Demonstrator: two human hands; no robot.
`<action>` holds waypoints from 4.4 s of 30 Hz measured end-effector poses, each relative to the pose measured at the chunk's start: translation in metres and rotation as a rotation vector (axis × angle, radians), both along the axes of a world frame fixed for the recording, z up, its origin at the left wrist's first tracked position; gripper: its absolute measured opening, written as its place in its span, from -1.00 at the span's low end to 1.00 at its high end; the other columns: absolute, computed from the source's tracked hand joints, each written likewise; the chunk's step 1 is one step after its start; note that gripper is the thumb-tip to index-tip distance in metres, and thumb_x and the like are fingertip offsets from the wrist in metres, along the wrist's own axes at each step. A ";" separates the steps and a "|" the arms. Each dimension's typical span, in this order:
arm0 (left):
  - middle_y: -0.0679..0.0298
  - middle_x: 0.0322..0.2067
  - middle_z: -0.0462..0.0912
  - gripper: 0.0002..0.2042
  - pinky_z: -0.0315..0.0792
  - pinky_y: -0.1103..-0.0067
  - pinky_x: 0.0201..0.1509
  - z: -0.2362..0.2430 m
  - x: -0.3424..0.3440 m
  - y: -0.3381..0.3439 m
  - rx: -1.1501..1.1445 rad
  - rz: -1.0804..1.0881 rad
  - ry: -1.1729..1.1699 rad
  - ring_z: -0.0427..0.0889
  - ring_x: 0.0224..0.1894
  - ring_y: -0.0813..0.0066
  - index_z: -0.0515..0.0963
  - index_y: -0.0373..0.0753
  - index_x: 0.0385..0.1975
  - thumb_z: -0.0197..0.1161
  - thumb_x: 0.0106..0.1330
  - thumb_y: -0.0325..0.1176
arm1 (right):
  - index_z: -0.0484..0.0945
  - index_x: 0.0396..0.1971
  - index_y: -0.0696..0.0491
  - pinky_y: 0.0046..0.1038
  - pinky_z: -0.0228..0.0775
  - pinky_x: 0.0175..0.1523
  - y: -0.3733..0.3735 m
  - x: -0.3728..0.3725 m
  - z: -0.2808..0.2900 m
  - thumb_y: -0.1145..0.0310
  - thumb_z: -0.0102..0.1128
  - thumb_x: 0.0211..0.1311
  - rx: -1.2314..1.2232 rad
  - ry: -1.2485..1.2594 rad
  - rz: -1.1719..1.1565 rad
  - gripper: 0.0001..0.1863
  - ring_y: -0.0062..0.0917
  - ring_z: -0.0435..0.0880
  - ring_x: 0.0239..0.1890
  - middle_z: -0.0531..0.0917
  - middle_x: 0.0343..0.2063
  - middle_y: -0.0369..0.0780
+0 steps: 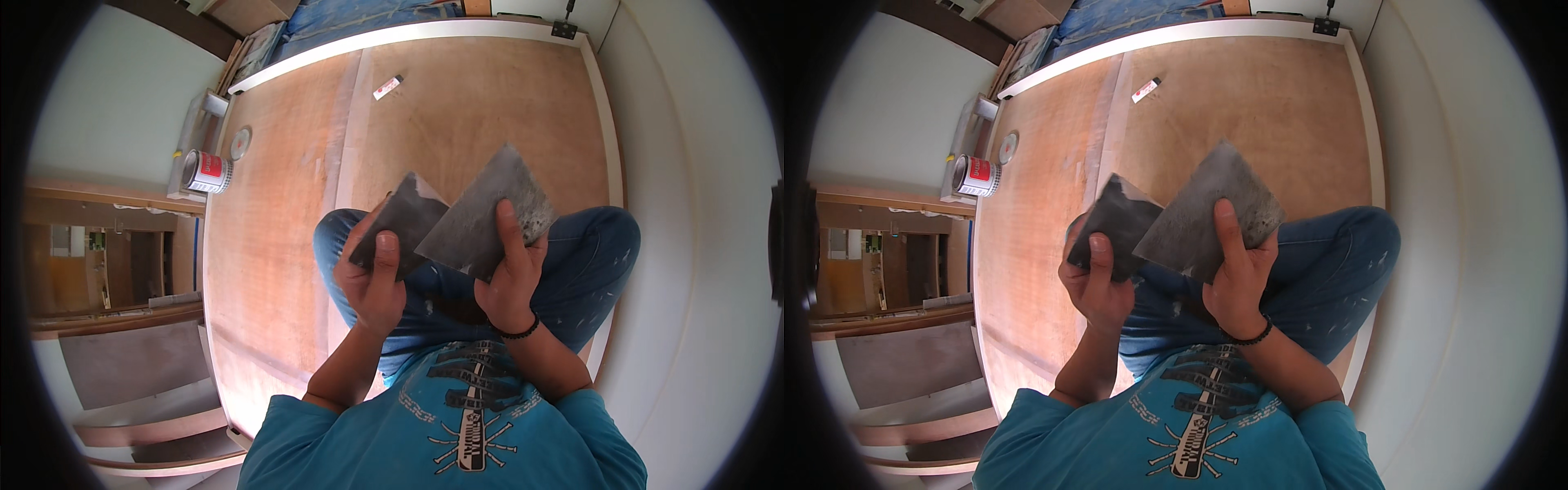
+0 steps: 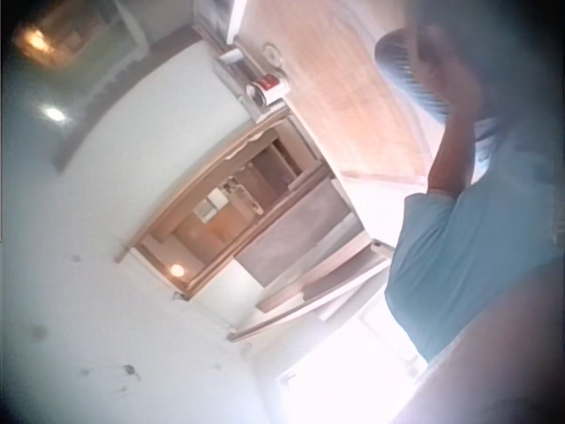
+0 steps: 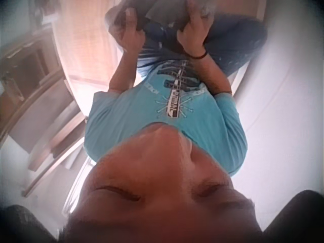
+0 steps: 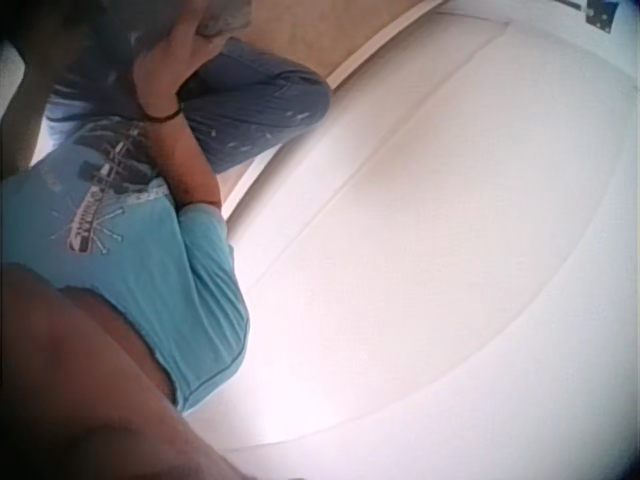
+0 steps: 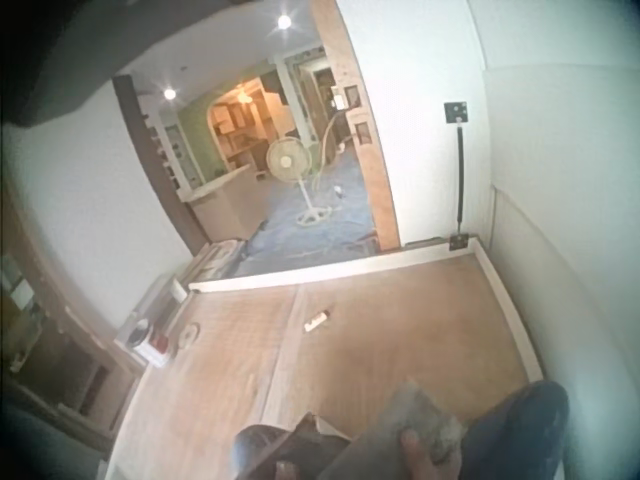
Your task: The person sits on the floor and uses a sanding block to sand a wooden floor surface. They repeatedly rub the block across the floor, occasionally pause to inspect the surface, and handle a small tube and a paint can nearby.
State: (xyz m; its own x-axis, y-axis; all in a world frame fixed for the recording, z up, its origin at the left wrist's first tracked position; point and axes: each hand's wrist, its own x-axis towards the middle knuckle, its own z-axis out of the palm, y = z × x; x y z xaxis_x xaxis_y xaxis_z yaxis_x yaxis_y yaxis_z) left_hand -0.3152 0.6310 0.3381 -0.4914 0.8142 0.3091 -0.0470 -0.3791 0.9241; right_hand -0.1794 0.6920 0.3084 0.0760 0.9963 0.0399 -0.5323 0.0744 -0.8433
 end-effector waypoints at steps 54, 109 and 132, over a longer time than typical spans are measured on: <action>0.33 -0.25 0.64 -0.38 0.46 0.62 -0.08 -0.053 -0.021 0.046 -0.374 -0.106 -0.084 0.59 -0.21 0.62 0.48 -0.24 0.24 0.23 0.48 0.21 | 0.47 0.20 0.09 -0.37 0.59 0.12 -0.026 0.001 0.038 0.33 0.39 0.38 -0.674 0.376 0.487 -0.53 -0.43 0.72 -0.01 0.68 -0.03 -0.21; -0.03 0.28 0.53 -0.52 0.43 0.08 0.42 0.002 0.031 -0.024 0.176 -0.279 0.801 0.52 0.35 -0.13 0.64 -0.21 0.16 0.27 0.23 -0.71 | 0.49 0.21 0.08 -0.26 0.63 0.16 0.003 0.062 0.002 0.20 0.16 0.56 -0.608 0.500 0.444 -0.62 -0.35 0.74 0.03 0.70 0.01 -0.17; 0.17 0.51 0.23 -0.36 0.35 0.19 0.49 -0.001 0.064 0.013 0.314 0.033 -0.489 0.34 0.47 0.25 -0.15 -0.21 0.63 -0.08 0.69 -0.19 | 0.55 0.12 0.02 -0.26 0.60 0.17 -0.016 0.022 0.017 0.13 0.22 0.52 -0.570 0.695 0.181 -0.65 -0.38 0.73 0.06 0.71 0.00 -0.25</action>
State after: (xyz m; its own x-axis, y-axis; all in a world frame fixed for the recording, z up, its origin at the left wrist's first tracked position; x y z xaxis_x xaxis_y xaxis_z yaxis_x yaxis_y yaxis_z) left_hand -0.2510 0.6445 0.3372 -0.6612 0.7021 0.2642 -0.4235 -0.6400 0.6411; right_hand -0.1576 0.6759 0.3256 -0.2603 0.8501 -0.4578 -0.8966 -0.3887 -0.2121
